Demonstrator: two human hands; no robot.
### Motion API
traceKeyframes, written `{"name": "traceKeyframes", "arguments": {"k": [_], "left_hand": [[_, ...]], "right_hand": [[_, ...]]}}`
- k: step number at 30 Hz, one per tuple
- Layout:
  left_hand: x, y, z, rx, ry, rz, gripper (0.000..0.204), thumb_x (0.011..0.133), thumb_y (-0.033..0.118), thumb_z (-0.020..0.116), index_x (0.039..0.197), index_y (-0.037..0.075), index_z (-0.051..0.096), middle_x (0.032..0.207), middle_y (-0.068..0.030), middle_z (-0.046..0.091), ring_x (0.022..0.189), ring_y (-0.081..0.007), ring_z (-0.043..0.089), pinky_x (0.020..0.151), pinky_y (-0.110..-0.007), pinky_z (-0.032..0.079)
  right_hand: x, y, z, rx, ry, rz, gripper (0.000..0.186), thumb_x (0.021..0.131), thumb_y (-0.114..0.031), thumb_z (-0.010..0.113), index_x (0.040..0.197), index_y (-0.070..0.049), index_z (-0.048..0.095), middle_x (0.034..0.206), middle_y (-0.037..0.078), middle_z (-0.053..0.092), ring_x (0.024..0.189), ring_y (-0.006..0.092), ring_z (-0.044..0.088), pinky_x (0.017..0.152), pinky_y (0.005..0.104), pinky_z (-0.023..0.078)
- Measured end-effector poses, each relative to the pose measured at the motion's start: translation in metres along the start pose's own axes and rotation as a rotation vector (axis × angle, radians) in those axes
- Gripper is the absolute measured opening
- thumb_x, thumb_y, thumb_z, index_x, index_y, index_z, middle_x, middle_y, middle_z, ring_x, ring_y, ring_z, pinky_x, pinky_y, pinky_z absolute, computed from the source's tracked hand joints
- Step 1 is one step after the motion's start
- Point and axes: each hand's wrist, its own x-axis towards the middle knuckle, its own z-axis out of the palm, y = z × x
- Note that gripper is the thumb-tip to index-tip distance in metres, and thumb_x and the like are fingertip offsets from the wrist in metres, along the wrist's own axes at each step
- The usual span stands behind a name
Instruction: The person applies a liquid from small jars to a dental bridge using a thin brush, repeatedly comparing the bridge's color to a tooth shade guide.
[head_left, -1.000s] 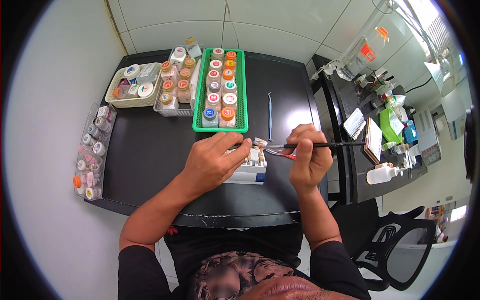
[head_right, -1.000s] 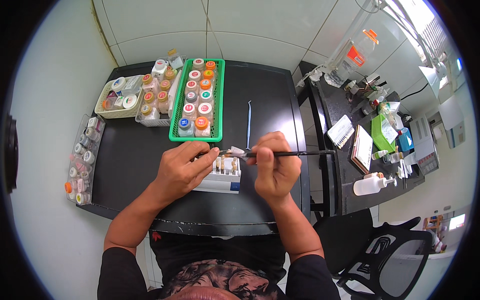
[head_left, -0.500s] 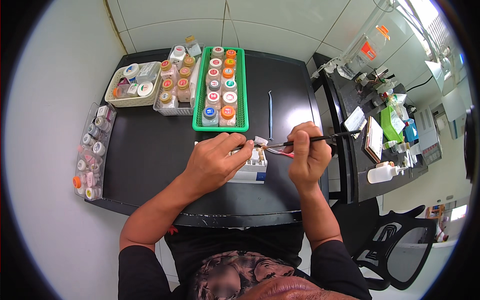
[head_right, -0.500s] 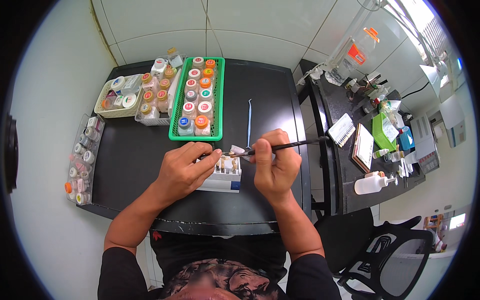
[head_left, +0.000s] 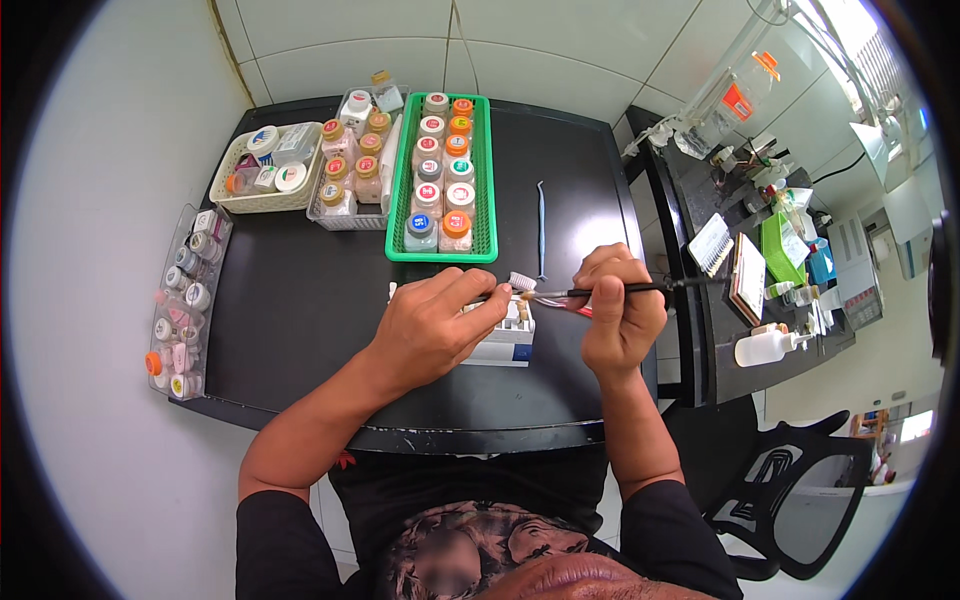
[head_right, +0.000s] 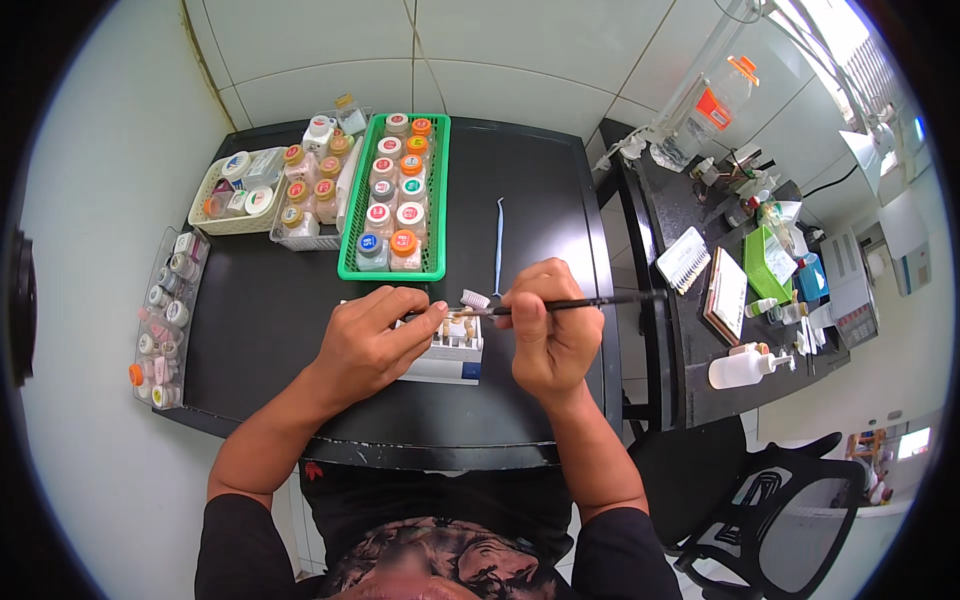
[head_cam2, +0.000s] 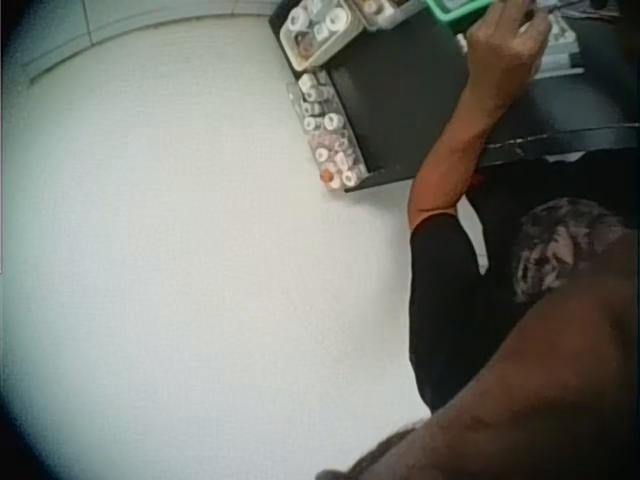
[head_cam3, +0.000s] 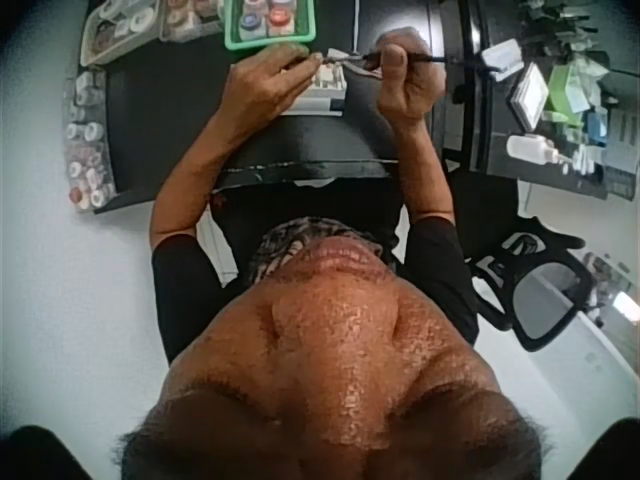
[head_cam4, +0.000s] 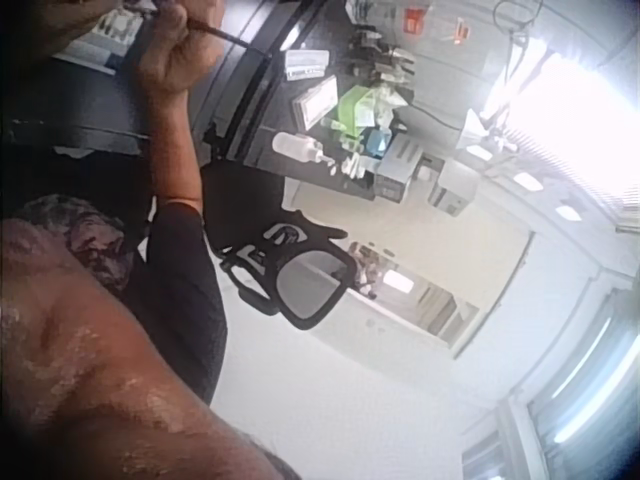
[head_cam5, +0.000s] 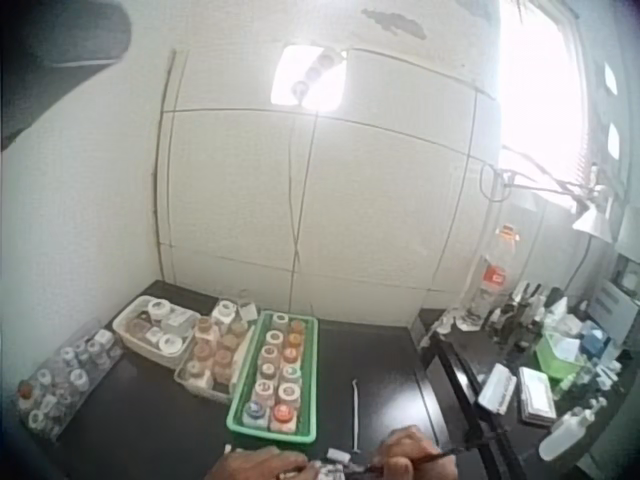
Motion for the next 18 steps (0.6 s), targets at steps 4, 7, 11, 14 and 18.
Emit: {"name": "traceKeyframes", "arguments": {"k": [4, 7, 11, 14, 18], "left_hand": [[0.001, -0.0005, -0.0007, 0.008, -0.005, 0.007, 0.035, 0.083, 0.005, 0.085, 0.118, 0.007, 0.08, 0.1, -0.0027, 0.068, 0.082, -0.0178, 0.068, 0.062, -0.034, 0.056], [-0.0007, -0.0001, 0.0007, 0.008, -0.011, -0.005, 0.035, 0.083, 0.004, 0.085, 0.118, 0.007, 0.08, 0.1, -0.0026, 0.068, 0.082, -0.0177, 0.068, 0.062, -0.034, 0.057], [0.0002, -0.0011, -0.0002, -0.002, -0.006, -0.003, 0.035, 0.083, 0.004, 0.085, 0.118, 0.006, 0.08, 0.1, -0.0026, 0.068, 0.081, -0.0177, 0.068, 0.062, -0.033, 0.057], [0.0013, -0.0007, -0.0005, -0.013, 0.0, -0.001, 0.036, 0.083, 0.004, 0.085, 0.118, 0.006, 0.079, 0.1, -0.0027, 0.068, 0.081, -0.0177, 0.069, 0.062, -0.033, 0.057], [-0.0006, 0.0007, -0.0001, -0.009, -0.001, -0.001, 0.036, 0.083, 0.003, 0.085, 0.119, 0.006, 0.079, 0.1, -0.0029, 0.069, 0.082, -0.0176, 0.069, 0.061, -0.033, 0.057]], "right_hand": [[0.0002, 0.0013, -0.0015, -0.056, -0.087, -0.082, 0.024, 0.109, -0.008, 0.063, 0.088, 0.002, 0.065, 0.081, 0.01, 0.064, 0.067, 0.0164, 0.06, 0.056, 0.0298, 0.049], [0.0031, 0.0038, -0.0019, -0.037, -0.083, -0.079, 0.025, 0.11, -0.009, 0.063, 0.087, 0.003, 0.065, 0.081, 0.01, 0.064, 0.065, 0.015, 0.059, 0.055, 0.0293, 0.048], [0.0007, 0.0001, -0.0007, 0.004, -0.034, -0.008, 0.027, 0.11, -0.01, 0.063, 0.087, 0.002, 0.065, 0.081, 0.009, 0.064, 0.063, 0.0144, 0.06, 0.056, 0.0293, 0.049], [0.0023, 0.0012, 0.0, -0.044, -0.06, -0.011, 0.028, 0.111, -0.01, 0.063, 0.087, 0.003, 0.065, 0.081, 0.009, 0.063, 0.061, 0.014, 0.06, 0.057, 0.0284, 0.049], [-0.0007, 0.0035, 0.0015, 0.006, 0.003, 0.014, 0.026, 0.112, -0.011, 0.062, 0.089, 0.003, 0.065, 0.08, 0.009, 0.064, 0.061, 0.0136, 0.063, 0.057, 0.0277, 0.049]]}}
